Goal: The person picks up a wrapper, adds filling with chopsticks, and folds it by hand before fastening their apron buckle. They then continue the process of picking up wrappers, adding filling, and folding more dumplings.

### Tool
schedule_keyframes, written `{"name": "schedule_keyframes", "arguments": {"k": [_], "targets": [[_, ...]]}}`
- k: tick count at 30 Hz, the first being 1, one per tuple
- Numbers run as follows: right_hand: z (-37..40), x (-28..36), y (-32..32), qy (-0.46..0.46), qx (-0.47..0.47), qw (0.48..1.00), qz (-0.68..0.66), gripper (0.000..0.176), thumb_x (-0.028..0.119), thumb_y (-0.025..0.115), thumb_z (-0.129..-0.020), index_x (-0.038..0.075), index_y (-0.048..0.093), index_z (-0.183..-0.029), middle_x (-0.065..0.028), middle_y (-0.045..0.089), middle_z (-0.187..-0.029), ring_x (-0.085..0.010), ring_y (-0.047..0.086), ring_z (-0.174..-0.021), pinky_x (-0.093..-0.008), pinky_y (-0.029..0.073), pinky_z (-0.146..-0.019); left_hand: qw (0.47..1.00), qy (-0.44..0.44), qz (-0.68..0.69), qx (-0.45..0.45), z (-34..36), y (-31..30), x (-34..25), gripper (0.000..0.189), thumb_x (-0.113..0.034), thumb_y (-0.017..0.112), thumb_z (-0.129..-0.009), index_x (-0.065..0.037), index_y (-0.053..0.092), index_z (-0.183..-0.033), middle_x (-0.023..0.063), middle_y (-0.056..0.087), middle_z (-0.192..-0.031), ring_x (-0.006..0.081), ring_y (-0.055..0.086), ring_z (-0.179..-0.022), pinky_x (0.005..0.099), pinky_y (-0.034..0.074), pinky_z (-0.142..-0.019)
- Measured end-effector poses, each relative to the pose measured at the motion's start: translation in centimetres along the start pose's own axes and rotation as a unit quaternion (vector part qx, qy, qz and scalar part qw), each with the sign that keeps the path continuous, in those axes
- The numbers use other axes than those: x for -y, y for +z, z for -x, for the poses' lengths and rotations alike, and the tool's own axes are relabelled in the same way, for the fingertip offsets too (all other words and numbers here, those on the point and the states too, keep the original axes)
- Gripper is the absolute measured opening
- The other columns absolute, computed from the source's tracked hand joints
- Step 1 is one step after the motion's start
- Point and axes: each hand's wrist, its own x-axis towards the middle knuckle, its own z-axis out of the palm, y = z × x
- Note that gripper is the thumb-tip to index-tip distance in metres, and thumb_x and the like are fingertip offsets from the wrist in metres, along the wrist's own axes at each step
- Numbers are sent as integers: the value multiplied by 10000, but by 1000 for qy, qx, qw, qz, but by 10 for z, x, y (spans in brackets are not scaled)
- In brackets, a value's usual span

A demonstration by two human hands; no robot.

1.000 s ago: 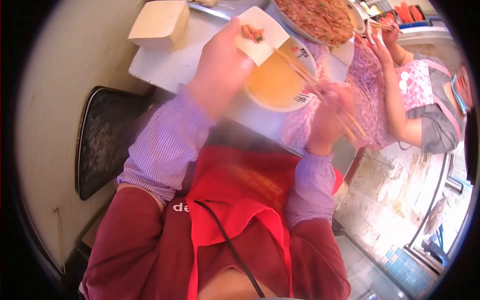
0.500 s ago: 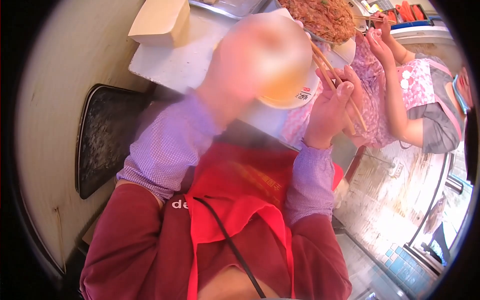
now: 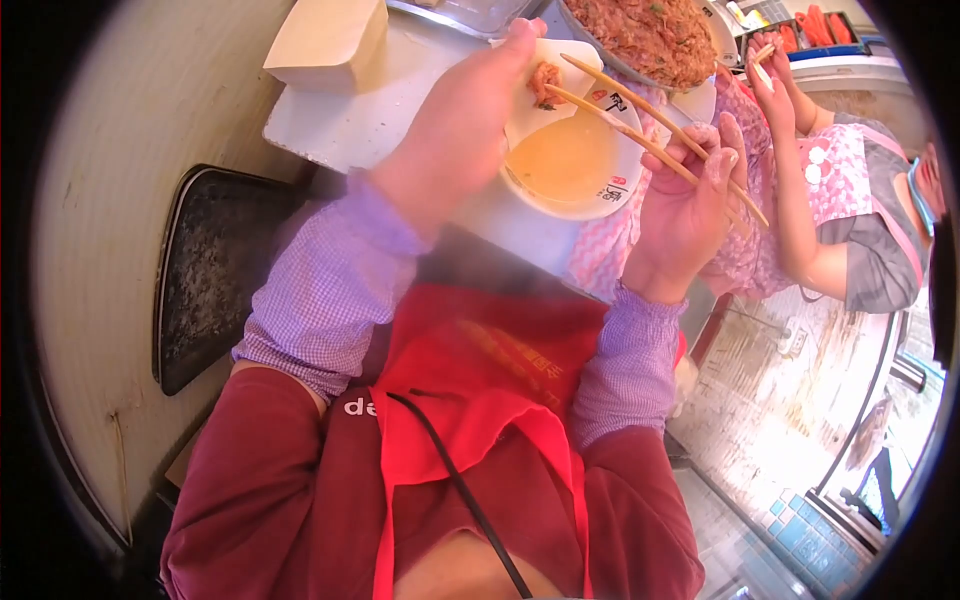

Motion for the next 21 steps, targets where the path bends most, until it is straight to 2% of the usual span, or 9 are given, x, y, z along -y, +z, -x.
{"name": "schedule_keyframes", "arguments": {"k": [4, 7, 9, 11, 15, 17, 19, 21], "targets": [[-2, -6, 2, 41, -9, 998, 44, 341, 185, 427, -954, -58, 460, -1191, -142, 580, -956, -183, 617, -799, -332, 580, -658, 999, -20, -15, 23, 2, 2, -2, 488, -356, 354, -971, -2, 344, -1307, 139, 483, -1238, 227, 505, -1133, 366, 427, -963], [-5, -14, -4, 60, -38, 996, 51, 331, 183, 443, -949, -67, 471, -1164, -140, 583, -942, -183, 619, -788, -317, 575, -672, 1000, -26, 3, -3, -1, 2, -3, 498, -365, 330, -975, 18, 357, -1292, 147, 489, -1230, 235, 507, -1133, 376, 428, -961], [-9, -18, -10, 61, -53, 996, 34, 325, 183, 452, -946, -72, 479, -1146, -139, 584, -933, -186, 620, -783, -309, 572, -680, 992, -73, 105, -7, -3, -1, -7, 498, -356, 312, -977, 38, 367, -1277, 175, 477, -1249, 270, 499, -1142, 399, 404, -985], [-16, -22, -14, 29, -110, 993, -12, 314, 190, 458, -945, -70, 489, -1119, -144, 579, -944, -195, 617, -805, -317, 566, -708, 986, -79, 144, -7, -8, -7, -6, 492, -344, 308, -978, 46, 370, -1271, 194, 465, -1259, 293, 487, -1153, 412, 386, -1000], [-31, -28, -25, -26, -145, 989, -3, 317, 197, 464, -944, -68, 486, -1116, -149, 571, -957, -199, 611, -833, -327, 558, -742, 977, -88, 194, -8, -12, -10, -4, 482, -310, 311, -975, 72, 361, -1264, 240, 440, -1276, 343, 451, -1182, 438, 349, -1028], [-37, -31, -35, -49, -154, 976, 144, 320, 202, 468, -943, -63, 480, -1122, -143, 565, -957, -196, 604, -849, -328, 554, -751, 971, -85, 221, -9, -14, -16, 0, 487, -307, 303, -976, 79, 348, -1271, 247, 428, -1287, 350, 432, -1199, 453, 338, -1033], [-39, -23, -34, -45, -164, 972, 160, 317, 198, 464, -944, -63, 481, -1122, -130, 563, -935, -196, 606, -832, -322, 555, -741, 965, -81, 247, -12, -16, -18, -2, 493, -303, 296, -977, 87, 336, -1277, 253, 416, -1297, 358, 413, -1217, 468, 328, -1037], [-31, -9, -28, -53, -174, 965, 189, 308, 193, 456, -946, -64, 484, -1114, -125, 562, -919, -197, 607, -811, -325, 557, -727, 964, -64, 256, -25, -15, -21, -4, 479, -354, 342, -967, 52, 400, -1215, 211, 532, -1136, 323, 516, -1079, 451, 427, -927]]}}
